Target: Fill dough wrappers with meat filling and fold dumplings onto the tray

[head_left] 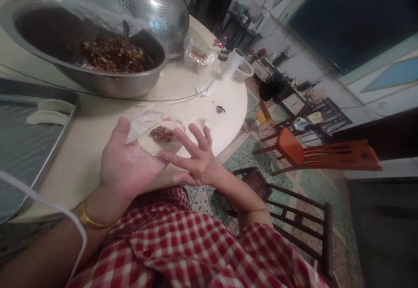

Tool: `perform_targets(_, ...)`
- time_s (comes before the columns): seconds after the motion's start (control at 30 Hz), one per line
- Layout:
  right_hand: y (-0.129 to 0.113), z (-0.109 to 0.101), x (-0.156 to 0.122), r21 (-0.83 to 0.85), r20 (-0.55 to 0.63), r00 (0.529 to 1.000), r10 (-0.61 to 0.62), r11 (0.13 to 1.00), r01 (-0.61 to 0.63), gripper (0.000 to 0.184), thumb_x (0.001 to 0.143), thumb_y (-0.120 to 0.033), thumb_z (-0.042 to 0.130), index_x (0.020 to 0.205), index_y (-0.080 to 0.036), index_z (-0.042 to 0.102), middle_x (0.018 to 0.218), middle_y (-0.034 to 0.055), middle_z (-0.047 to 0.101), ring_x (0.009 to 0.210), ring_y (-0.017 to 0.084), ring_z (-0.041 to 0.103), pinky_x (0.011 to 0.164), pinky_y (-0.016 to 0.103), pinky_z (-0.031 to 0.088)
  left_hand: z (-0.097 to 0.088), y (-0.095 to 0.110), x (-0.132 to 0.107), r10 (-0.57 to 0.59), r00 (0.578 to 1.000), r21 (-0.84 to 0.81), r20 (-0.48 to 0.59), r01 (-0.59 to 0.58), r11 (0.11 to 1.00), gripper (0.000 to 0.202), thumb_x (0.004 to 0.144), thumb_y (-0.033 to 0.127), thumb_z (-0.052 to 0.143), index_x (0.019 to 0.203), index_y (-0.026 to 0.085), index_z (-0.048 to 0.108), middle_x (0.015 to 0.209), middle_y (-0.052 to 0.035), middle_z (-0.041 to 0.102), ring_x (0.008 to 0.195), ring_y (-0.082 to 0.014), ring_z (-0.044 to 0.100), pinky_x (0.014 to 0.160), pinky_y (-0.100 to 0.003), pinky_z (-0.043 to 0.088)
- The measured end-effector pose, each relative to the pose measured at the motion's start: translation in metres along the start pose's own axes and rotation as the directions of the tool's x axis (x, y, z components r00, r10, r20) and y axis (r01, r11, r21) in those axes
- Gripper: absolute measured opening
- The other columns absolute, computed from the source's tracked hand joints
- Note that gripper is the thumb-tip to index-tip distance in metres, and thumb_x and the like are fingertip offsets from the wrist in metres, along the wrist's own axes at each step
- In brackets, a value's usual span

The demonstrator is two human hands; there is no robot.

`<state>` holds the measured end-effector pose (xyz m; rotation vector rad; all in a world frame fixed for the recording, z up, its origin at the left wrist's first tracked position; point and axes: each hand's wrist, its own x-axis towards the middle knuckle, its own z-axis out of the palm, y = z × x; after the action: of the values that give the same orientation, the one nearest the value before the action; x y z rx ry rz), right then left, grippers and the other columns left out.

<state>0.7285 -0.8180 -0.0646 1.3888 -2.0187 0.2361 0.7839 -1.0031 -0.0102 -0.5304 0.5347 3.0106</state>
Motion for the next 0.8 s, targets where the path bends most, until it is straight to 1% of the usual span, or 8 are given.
perform_targets(0.1,0.005,0.003,-0.006,-0.008,-0.055,0.998,-0.014,1.0,0.014,0.064,0.084,-0.078,0.056,0.137,-0.041,0.062,0.151,-0.0003,0.054,0.161,0.027,0.008,0.131,0.05,-0.001,0.002,0.004,-0.002,0.005,0.999,0.034,-0.048,-0.003,0.999,0.068,0.104,0.054,0.023,0.148,0.008,0.048,0.123,-0.0128,0.074,0.106,-0.0262,0.074,0.076,-0.038,0.066)
perform_targets(0.27,0.013,0.007,-0.016,0.036,-0.081,0.993,0.086,0.996,-0.083,0.065,0.086,-0.079,0.053,0.141,-0.045,0.058,0.153,-0.0015,0.052,0.158,0.031,0.02,0.13,0.057,0.004,0.007,0.006,-0.002,-0.019,0.994,0.039,-0.103,0.023,0.999,0.074,0.102,0.058,0.023,0.147,0.006,0.05,0.126,-0.0162,0.072,0.11,-0.0292,0.073,0.077,-0.038,0.066)
perform_targets(0.33,0.013,0.009,-0.016,0.064,-0.064,0.993,0.099,0.993,-0.095,0.063,0.087,-0.078,0.052,0.141,-0.047,0.056,0.151,-0.0014,0.054,0.154,0.031,0.03,0.13,0.059,0.009,0.008,0.006,-0.002,-0.018,0.994,0.037,-0.105,0.022,0.999,0.072,0.102,0.056,0.022,0.149,0.008,0.048,0.125,-0.015,0.073,0.106,-0.0285,0.074,0.074,-0.037,0.066)
perform_targets(0.4,0.011,0.011,-0.015,0.093,-0.006,0.994,0.113,0.989,-0.112,0.06,0.088,-0.076,0.053,0.14,-0.048,0.057,0.15,-0.0013,0.056,0.15,0.031,0.038,0.129,0.06,0.014,0.007,0.005,-0.002,-0.003,0.996,0.049,-0.089,0.008,0.999,0.072,0.103,0.056,0.02,0.15,0.008,0.046,0.124,-0.0145,0.073,0.104,-0.0276,0.075,0.072,-0.036,0.066)
perform_targets(0.5,0.01,0.012,-0.015,0.124,0.063,0.987,0.15,0.98,-0.157,0.058,0.087,-0.075,0.056,0.138,-0.047,0.06,0.147,-0.0013,0.058,0.147,0.032,0.041,0.128,0.06,0.018,0.006,0.005,-0.003,0.045,0.998,0.077,-0.04,-0.042,0.996,0.074,0.103,0.055,0.022,0.152,0.002,0.041,0.129,-0.0173,0.07,0.112,-0.0278,0.072,0.077,-0.036,0.066)
perform_targets(0.57,0.009,0.011,-0.015,0.091,-0.018,0.988,0.156,0.984,-0.154,0.06,0.087,-0.076,0.054,0.138,-0.046,0.059,0.147,-0.0002,0.058,0.148,0.032,0.04,0.128,0.06,0.016,0.005,0.005,-0.003,0.042,0.998,0.076,-0.046,-0.038,0.996,0.075,0.103,0.056,0.023,0.151,0.002,0.043,0.131,-0.0176,0.069,0.115,-0.0283,0.071,0.08,-0.036,0.066)
perform_targets(0.67,0.008,0.012,-0.011,0.015,-0.165,0.98,0.108,0.994,-0.107,0.06,0.091,-0.072,0.051,0.141,-0.04,0.058,0.15,0.0034,0.055,0.151,0.031,0.035,0.129,0.057,0.011,0.003,0.003,-0.002,0.006,0.996,0.057,-0.084,-0.002,0.998,0.071,0.102,0.056,0.024,0.147,0.007,0.05,0.13,-0.0158,0.07,0.112,-0.0286,0.072,0.081,-0.038,0.065)
perform_targets(0.8,0.011,0.013,-0.007,-0.014,-0.193,0.978,0.073,0.997,-0.077,0.054,0.095,-0.066,0.047,0.137,-0.035,0.062,0.148,0.0048,0.055,0.151,0.029,0.034,0.129,0.053,0.014,-0.003,0.004,-0.002,-0.001,0.999,0.046,-0.044,0.003,0.999,0.07,0.101,0.057,0.029,0.147,0.01,0.051,0.134,-0.0156,0.068,0.116,-0.0293,0.07,0.088,-0.04,0.064)
